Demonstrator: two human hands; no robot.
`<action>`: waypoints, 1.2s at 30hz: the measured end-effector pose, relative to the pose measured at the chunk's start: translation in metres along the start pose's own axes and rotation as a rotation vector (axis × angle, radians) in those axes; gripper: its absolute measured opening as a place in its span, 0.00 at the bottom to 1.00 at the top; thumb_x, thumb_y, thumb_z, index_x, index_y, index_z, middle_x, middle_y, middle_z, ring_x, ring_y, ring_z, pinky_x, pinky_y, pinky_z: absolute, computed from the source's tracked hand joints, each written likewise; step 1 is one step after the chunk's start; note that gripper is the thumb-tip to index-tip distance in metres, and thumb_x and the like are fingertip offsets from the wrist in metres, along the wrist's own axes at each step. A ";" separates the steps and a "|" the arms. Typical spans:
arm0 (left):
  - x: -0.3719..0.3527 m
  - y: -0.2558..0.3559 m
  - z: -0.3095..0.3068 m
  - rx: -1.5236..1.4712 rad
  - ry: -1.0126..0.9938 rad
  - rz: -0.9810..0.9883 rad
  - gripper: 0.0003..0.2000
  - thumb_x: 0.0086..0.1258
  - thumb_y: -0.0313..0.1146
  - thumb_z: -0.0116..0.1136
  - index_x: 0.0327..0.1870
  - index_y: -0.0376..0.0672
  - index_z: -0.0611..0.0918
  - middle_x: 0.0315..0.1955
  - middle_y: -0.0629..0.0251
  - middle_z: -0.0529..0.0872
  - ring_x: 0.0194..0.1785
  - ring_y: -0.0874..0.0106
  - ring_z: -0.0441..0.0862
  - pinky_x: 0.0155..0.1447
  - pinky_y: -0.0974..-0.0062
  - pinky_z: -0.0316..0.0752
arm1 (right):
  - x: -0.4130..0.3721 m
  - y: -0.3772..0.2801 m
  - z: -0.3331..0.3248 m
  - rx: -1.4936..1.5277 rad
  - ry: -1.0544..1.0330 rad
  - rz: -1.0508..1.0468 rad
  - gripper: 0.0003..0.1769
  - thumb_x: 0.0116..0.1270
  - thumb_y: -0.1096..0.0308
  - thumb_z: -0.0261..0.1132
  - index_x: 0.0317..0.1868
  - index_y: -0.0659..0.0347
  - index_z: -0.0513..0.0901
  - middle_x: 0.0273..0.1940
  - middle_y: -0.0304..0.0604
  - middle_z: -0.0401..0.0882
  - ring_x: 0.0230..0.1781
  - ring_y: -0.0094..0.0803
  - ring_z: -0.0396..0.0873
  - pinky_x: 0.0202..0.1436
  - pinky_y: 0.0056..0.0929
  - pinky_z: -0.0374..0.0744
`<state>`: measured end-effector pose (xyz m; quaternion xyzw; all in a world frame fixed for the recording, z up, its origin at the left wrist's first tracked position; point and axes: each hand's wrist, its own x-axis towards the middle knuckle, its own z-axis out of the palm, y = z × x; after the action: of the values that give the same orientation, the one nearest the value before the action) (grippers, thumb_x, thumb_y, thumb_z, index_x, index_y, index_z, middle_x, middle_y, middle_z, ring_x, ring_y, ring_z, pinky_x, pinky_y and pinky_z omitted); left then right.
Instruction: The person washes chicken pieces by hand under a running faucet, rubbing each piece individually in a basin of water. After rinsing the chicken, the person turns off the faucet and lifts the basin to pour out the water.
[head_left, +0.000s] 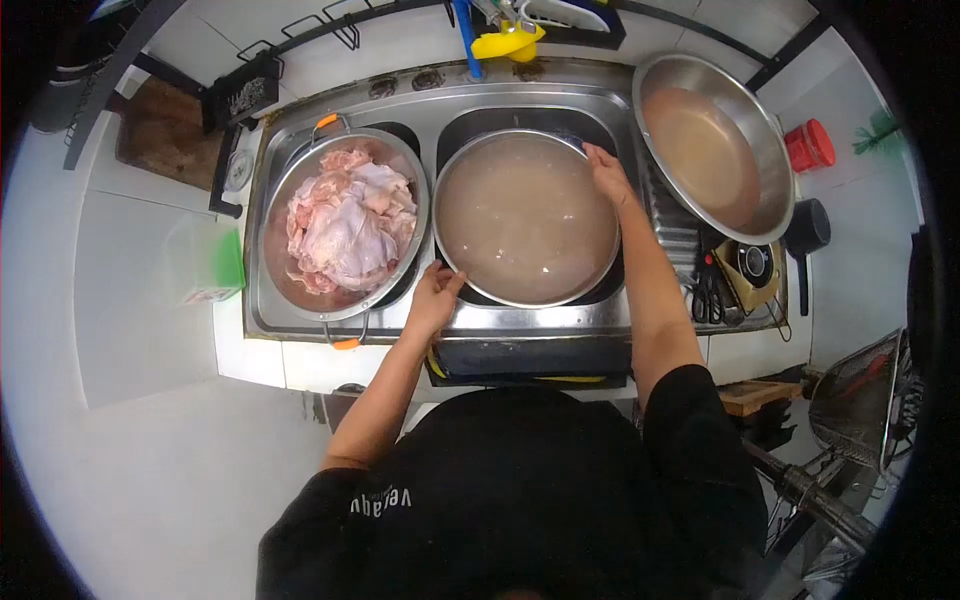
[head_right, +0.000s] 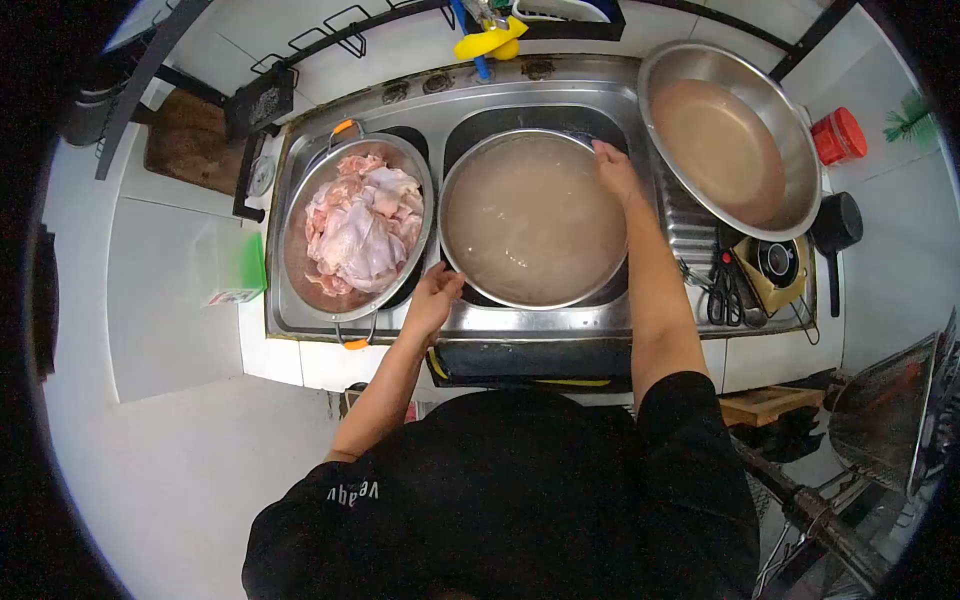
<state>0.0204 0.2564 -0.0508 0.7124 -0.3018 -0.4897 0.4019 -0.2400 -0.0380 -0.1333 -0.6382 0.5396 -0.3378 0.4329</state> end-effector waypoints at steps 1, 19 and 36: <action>0.005 -0.002 0.000 -0.004 0.001 0.003 0.25 0.67 0.30 0.55 0.59 0.24 0.63 0.41 0.54 0.79 0.45 0.68 0.78 0.50 0.77 0.72 | 0.005 0.003 0.001 -0.002 0.000 -0.004 0.23 0.70 0.51 0.50 0.56 0.57 0.76 0.52 0.45 0.77 0.54 0.31 0.73 0.59 0.26 0.67; 0.044 0.001 0.017 0.124 0.274 0.153 0.10 0.53 0.24 0.58 0.28 0.37 0.67 0.13 0.65 0.70 0.12 0.73 0.74 0.16 0.75 0.69 | 0.035 0.016 0.018 -0.734 -0.034 -0.147 0.15 0.67 0.62 0.49 0.44 0.63 0.77 0.46 0.57 0.75 0.45 0.53 0.75 0.52 0.44 0.73; 0.027 0.050 0.012 -0.123 0.176 0.170 0.08 0.57 0.20 0.52 0.31 0.37 0.65 0.17 0.65 0.71 0.11 0.76 0.72 0.13 0.80 0.69 | 0.019 0.001 0.016 -0.425 -0.049 -0.065 0.15 0.65 0.62 0.55 0.46 0.60 0.80 0.41 0.58 0.79 0.45 0.52 0.77 0.48 0.43 0.74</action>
<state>0.0162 0.2061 -0.0216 0.6986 -0.2942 -0.4071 0.5096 -0.2225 -0.0538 -0.1417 -0.7402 0.5673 -0.2144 0.2904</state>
